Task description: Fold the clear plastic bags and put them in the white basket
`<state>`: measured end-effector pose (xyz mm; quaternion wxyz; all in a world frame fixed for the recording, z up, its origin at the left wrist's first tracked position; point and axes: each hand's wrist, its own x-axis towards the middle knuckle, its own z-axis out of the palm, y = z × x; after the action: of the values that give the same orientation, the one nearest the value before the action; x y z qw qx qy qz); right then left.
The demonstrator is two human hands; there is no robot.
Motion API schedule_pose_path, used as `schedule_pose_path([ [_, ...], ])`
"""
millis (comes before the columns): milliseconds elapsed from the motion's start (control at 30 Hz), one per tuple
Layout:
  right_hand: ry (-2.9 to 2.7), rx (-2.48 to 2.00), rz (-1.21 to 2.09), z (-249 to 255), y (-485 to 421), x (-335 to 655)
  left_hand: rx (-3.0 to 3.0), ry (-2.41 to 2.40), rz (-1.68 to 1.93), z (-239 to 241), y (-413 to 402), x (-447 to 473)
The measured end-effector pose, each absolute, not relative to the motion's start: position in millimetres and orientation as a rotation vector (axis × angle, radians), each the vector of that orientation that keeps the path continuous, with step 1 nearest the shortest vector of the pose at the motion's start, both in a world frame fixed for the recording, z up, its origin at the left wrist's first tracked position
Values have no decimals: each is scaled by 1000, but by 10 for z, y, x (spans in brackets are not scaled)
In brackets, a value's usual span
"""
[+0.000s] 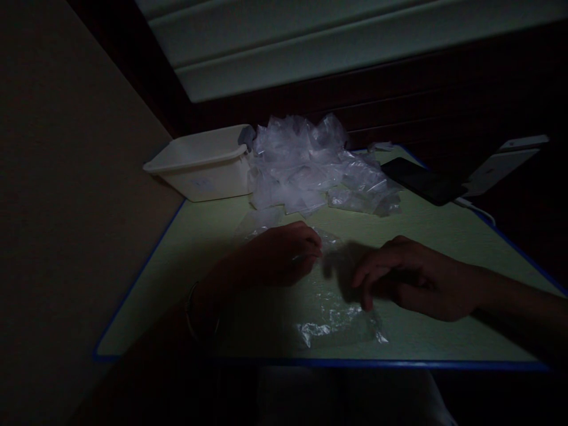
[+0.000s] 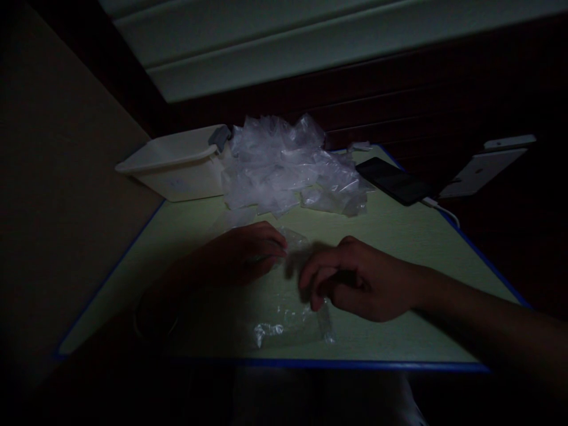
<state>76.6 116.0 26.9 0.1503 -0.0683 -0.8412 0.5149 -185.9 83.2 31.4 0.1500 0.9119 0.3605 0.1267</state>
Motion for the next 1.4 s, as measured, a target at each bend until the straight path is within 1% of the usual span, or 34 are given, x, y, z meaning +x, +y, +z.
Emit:
schedule_pose_path([
  [167,-2452,-289,1444,257,1180,748,2631,1037,336,317,828,-1862],
  [367,-2423,-184,1625,258,1162,757,2623,1042,352,305,821,-1872],
  [467,-2421,-229,1584,252,1174,770,2624,1026,341,321,815,-1867],
  [600,-2456,-183,1549,249,1173,774,2621,1042,340,337,820,-1857],
  [667,-2389,-306,1422,254,1185,762,2617,1031,353,331,830,-1859],
  [767,-2302,-583,1083,252,1232,726,2600,999,404,304,850,-1874],
  [867,-2434,-611,892,233,1267,685,2550,991,525,283,871,-1903],
  [1000,-2604,-466,816,212,1259,652,2523,1180,656,314,911,-1959],
  [1200,-2633,-427,823,205,1256,654,2434,1725,323,359,987,-2049],
  [1400,-2623,-433,830,205,1251,653,2346,1816,308,283,1003,-2056],
])
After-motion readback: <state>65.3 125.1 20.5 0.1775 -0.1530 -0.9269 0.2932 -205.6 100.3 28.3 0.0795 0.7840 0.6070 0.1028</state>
